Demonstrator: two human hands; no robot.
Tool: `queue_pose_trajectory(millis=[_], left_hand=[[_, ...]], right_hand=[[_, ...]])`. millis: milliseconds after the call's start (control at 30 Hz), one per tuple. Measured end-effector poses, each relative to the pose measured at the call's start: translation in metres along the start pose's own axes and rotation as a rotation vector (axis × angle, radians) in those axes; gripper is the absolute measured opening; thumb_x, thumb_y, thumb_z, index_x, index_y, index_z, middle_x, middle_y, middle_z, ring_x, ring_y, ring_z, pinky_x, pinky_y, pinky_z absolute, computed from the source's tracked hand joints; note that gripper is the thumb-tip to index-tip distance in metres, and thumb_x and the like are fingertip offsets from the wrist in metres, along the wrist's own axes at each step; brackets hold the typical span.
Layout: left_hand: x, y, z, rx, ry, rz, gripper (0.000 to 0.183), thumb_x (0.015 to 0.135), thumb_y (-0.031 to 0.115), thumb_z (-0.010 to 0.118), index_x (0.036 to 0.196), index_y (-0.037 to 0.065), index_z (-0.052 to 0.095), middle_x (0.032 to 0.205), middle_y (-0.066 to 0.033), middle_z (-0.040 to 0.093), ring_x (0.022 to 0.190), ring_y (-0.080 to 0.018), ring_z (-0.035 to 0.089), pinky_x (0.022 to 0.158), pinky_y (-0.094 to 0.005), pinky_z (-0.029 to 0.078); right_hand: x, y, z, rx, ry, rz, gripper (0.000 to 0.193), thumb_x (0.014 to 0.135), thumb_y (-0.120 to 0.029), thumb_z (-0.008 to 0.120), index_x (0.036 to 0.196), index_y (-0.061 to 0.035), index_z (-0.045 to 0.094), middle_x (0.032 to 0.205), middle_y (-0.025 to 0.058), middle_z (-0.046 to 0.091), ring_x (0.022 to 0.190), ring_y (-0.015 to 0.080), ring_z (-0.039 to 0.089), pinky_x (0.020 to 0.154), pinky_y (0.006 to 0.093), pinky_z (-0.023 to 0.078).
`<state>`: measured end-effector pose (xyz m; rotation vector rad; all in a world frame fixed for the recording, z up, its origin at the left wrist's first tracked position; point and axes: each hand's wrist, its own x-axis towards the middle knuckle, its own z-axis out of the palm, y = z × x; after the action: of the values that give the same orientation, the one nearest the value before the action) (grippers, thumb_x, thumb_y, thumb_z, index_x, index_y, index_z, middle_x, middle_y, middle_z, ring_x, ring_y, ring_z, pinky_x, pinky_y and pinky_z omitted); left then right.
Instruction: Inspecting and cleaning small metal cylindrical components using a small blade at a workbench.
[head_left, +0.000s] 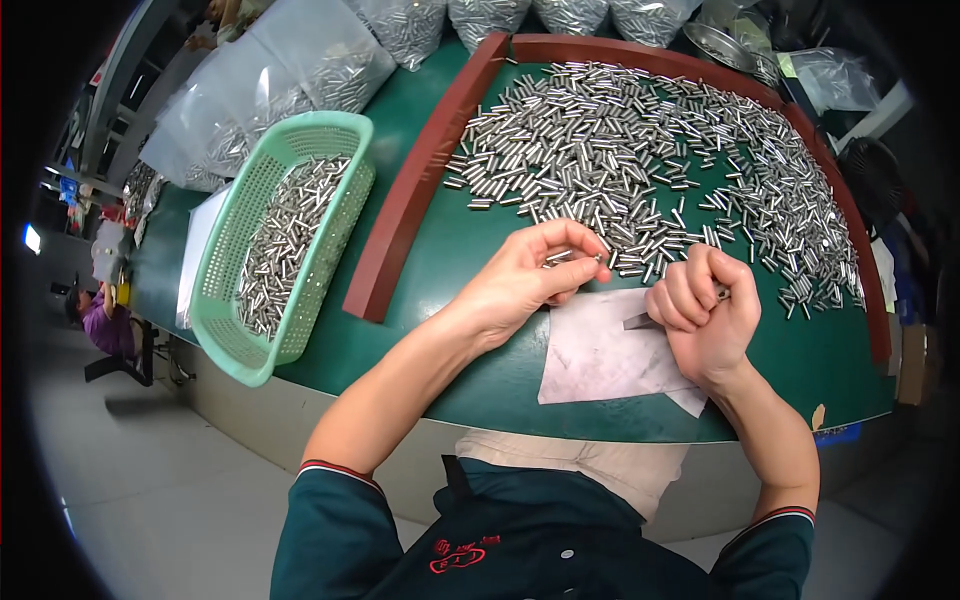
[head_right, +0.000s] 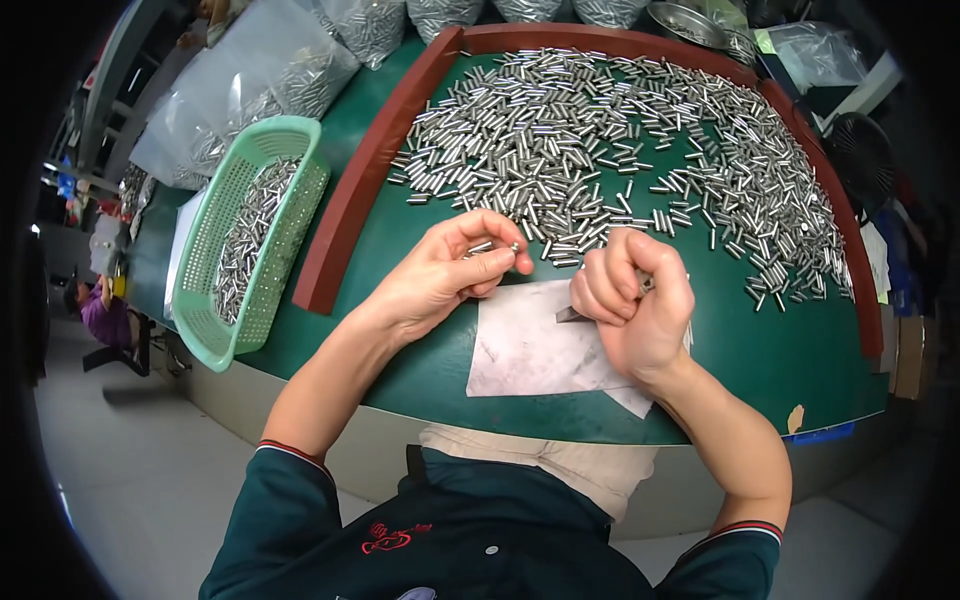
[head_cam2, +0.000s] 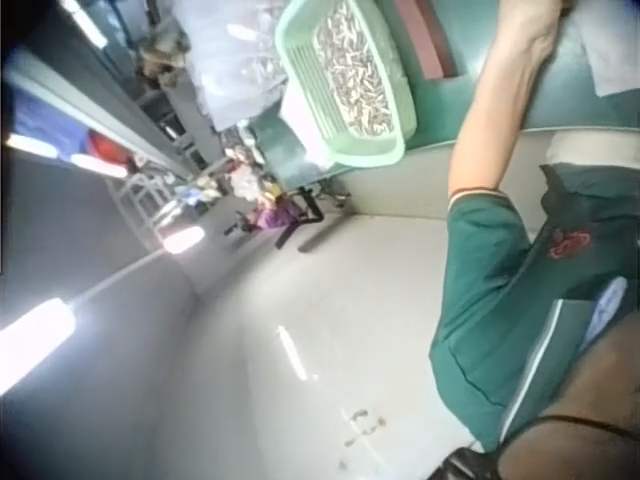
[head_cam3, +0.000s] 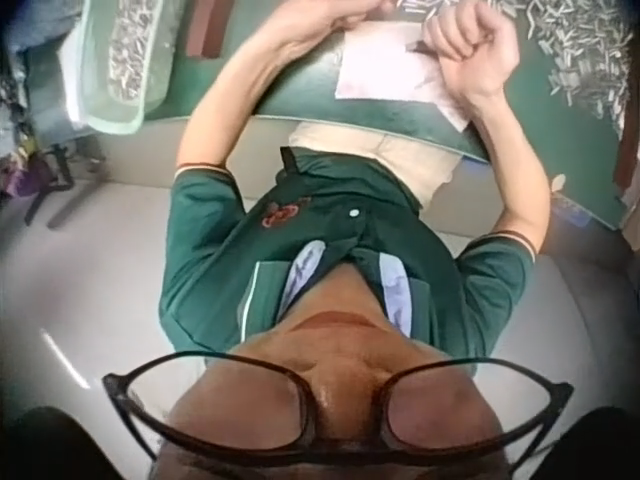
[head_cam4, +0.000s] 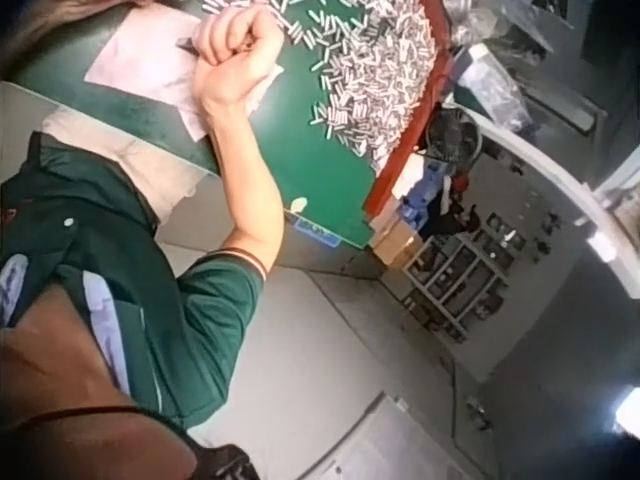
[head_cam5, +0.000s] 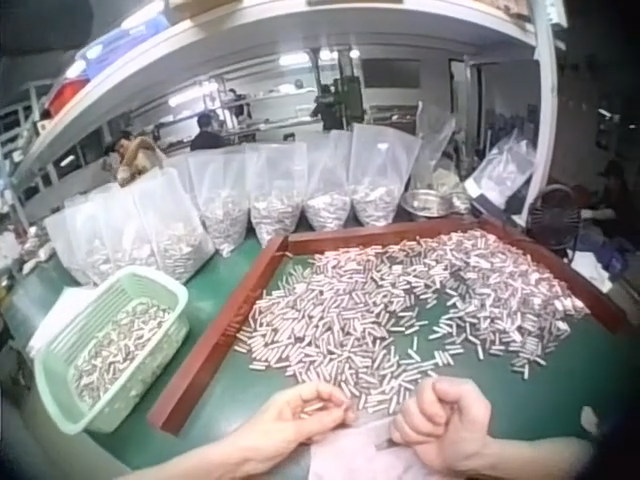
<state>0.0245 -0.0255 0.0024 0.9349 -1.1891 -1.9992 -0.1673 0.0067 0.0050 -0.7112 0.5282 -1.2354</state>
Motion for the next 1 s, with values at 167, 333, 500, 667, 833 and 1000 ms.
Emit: queue_pose_trajectory(millis=[167,333,500,667,833,1000], left_hand=[[0.0,-0.002,0.001,0.017,0.0,0.001,0.01,0.082,0.011,0.056,0.09,0.006,0.053,0.083,-0.0037,0.057,0.056,-0.0047,0.034,0.053,-0.0181,0.031],[0.001,-0.003,0.003,0.016,-0.01,-0.001,0.01,0.083,0.01,0.056,0.091,0.005,0.052,0.082,-0.0044,0.057,0.056,-0.0049,0.034,0.052,-0.0181,0.031],[-0.001,-0.001,0.003,0.012,-0.026,-0.024,0.011,0.086,0.013,0.05,0.094,0.005,0.052,0.081,-0.0054,0.058,0.053,-0.0039,0.035,0.05,-0.016,0.03],[-0.001,-0.001,0.006,0.056,-0.055,-0.03,0.012,0.088,0.014,0.049,0.094,0.004,0.052,0.075,-0.0039,0.057,0.051,-0.0033,0.034,0.048,-0.0162,0.029],[-0.007,-0.009,0.019,0.724,-0.014,0.238,0.011,0.08,0.011,0.058,0.08,0.001,0.053,0.056,0.0009,0.045,0.051,-0.0046,0.041,0.046,-0.0215,0.032],[-0.01,-0.019,0.029,1.17,0.035,0.406,0.012,0.07,0.007,0.065,0.075,0.002,0.055,0.045,-0.0022,0.034,0.039,-0.0124,0.035,0.039,-0.0271,0.029]], right_hand=[[-0.002,0.001,-0.002,0.008,-0.011,0.0,0.036,0.086,-0.025,0.032,0.053,-0.0119,0.027,0.042,-0.002,0.025,0.038,0.0085,0.018,0.043,0.0245,0.02],[-0.002,0.0,-0.001,0.003,-0.009,0.002,0.037,0.086,-0.026,0.032,0.053,-0.0119,0.027,0.042,-0.0019,0.025,0.038,0.0086,0.018,0.043,0.0242,0.02],[-0.002,0.001,0.002,0.009,0.0,0.008,0.036,0.086,-0.026,0.032,0.052,-0.012,0.028,0.042,-0.002,0.025,0.038,0.0086,0.018,0.043,0.0241,0.019],[-0.004,0.001,0.001,0.022,0.007,0.012,0.036,0.085,-0.025,0.032,0.052,-0.0119,0.028,0.042,-0.0021,0.025,0.039,0.0084,0.018,0.043,0.0242,0.019],[-0.002,0.0,-0.001,-0.017,-0.005,-0.005,0.036,0.086,-0.026,0.031,0.052,-0.0131,0.028,0.041,-0.0038,0.024,0.037,0.0077,0.017,0.041,0.0242,0.019],[0.0,0.001,-0.004,0.0,-0.012,0.006,0.037,0.086,-0.026,0.031,0.051,-0.013,0.027,0.041,-0.003,0.024,0.037,0.0084,0.017,0.042,0.0244,0.019]])
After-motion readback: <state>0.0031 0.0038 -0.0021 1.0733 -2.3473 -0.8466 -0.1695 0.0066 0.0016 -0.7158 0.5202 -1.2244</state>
